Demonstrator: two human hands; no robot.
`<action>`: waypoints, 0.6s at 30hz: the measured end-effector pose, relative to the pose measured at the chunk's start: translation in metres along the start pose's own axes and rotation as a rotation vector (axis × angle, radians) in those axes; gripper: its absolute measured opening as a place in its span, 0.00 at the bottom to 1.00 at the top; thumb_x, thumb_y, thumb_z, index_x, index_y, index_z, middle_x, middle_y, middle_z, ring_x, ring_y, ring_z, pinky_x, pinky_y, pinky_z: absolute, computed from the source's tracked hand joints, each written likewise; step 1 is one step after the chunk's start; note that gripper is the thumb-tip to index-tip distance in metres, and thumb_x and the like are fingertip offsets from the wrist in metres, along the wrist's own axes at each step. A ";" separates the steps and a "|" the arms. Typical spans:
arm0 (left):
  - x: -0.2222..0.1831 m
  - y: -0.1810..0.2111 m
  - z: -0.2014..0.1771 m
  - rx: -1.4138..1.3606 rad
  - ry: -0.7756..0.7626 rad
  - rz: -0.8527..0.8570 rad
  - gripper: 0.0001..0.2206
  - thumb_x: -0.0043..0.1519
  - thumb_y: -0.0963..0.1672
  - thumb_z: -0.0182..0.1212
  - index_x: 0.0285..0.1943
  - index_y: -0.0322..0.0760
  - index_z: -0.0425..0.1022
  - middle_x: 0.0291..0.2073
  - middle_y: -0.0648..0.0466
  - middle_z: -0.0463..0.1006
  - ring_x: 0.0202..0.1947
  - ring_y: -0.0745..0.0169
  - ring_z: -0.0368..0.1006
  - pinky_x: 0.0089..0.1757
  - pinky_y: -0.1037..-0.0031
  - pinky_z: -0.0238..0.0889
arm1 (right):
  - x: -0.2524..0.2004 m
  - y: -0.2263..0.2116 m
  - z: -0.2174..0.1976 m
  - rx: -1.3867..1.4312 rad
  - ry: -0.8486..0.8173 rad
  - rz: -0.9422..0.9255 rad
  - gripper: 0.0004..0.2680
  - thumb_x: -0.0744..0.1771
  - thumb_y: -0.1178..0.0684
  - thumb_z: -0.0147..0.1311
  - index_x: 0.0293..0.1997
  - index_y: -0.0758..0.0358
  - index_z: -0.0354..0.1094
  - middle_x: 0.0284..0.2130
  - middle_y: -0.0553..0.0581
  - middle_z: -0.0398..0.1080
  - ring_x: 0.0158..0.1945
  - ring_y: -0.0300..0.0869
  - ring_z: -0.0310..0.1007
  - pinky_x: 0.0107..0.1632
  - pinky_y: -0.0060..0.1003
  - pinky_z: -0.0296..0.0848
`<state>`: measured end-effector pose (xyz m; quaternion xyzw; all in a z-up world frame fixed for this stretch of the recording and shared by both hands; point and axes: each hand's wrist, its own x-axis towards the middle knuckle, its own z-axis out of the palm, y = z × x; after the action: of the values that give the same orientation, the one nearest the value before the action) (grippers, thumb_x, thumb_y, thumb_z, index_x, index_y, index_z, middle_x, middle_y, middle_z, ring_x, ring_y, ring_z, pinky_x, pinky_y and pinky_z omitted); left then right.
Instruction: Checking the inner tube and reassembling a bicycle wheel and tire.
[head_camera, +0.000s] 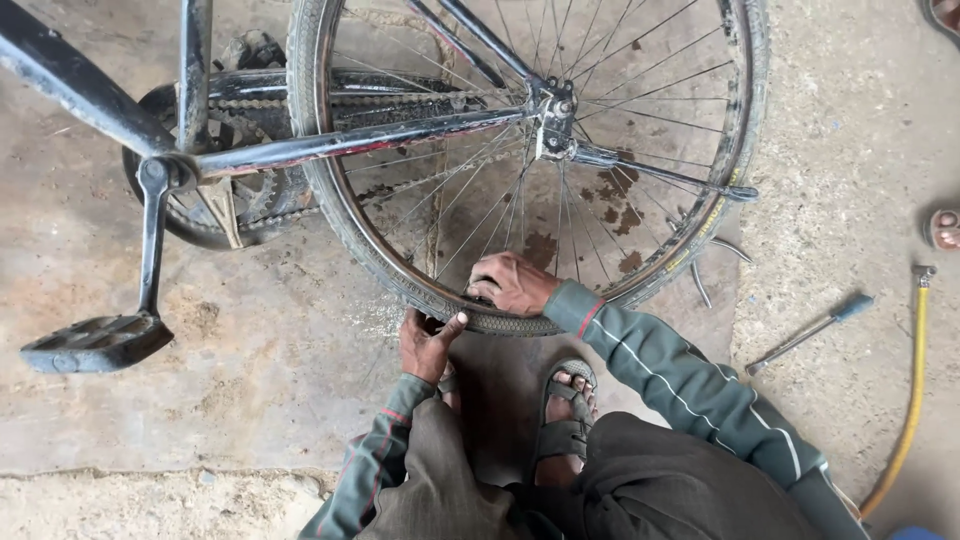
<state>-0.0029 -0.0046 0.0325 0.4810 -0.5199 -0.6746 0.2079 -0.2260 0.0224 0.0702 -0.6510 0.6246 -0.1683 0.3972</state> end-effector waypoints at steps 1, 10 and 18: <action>-0.002 -0.001 -0.001 -0.016 0.004 -0.010 0.25 0.53 0.46 0.76 0.54 0.26 0.70 0.42 0.43 0.82 0.41 0.55 0.79 0.43 0.67 0.73 | -0.001 0.000 0.000 0.048 0.036 -0.034 0.06 0.65 0.54 0.56 0.35 0.68 0.73 0.31 0.61 0.74 0.37 0.53 0.77 0.42 0.46 0.74; -0.001 -0.016 0.003 -0.035 0.010 -0.014 0.28 0.52 0.47 0.77 0.54 0.25 0.70 0.44 0.43 0.83 0.43 0.55 0.80 0.44 0.66 0.73 | -0.001 -0.006 0.001 -0.203 -0.075 0.029 0.10 0.69 0.49 0.52 0.37 0.66 0.74 0.30 0.63 0.71 0.36 0.55 0.74 0.43 0.49 0.72; 0.000 -0.011 0.002 -0.009 -0.002 0.039 0.26 0.52 0.48 0.76 0.53 0.26 0.72 0.42 0.45 0.83 0.40 0.57 0.80 0.43 0.67 0.72 | -0.007 -0.008 -0.009 0.012 -0.033 -0.060 0.06 0.66 0.55 0.53 0.37 0.70 0.71 0.34 0.62 0.71 0.39 0.54 0.74 0.43 0.47 0.73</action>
<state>-0.0019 0.0008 0.0228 0.4691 -0.5262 -0.6734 0.2226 -0.2279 0.0257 0.0839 -0.6698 0.5972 -0.1728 0.4061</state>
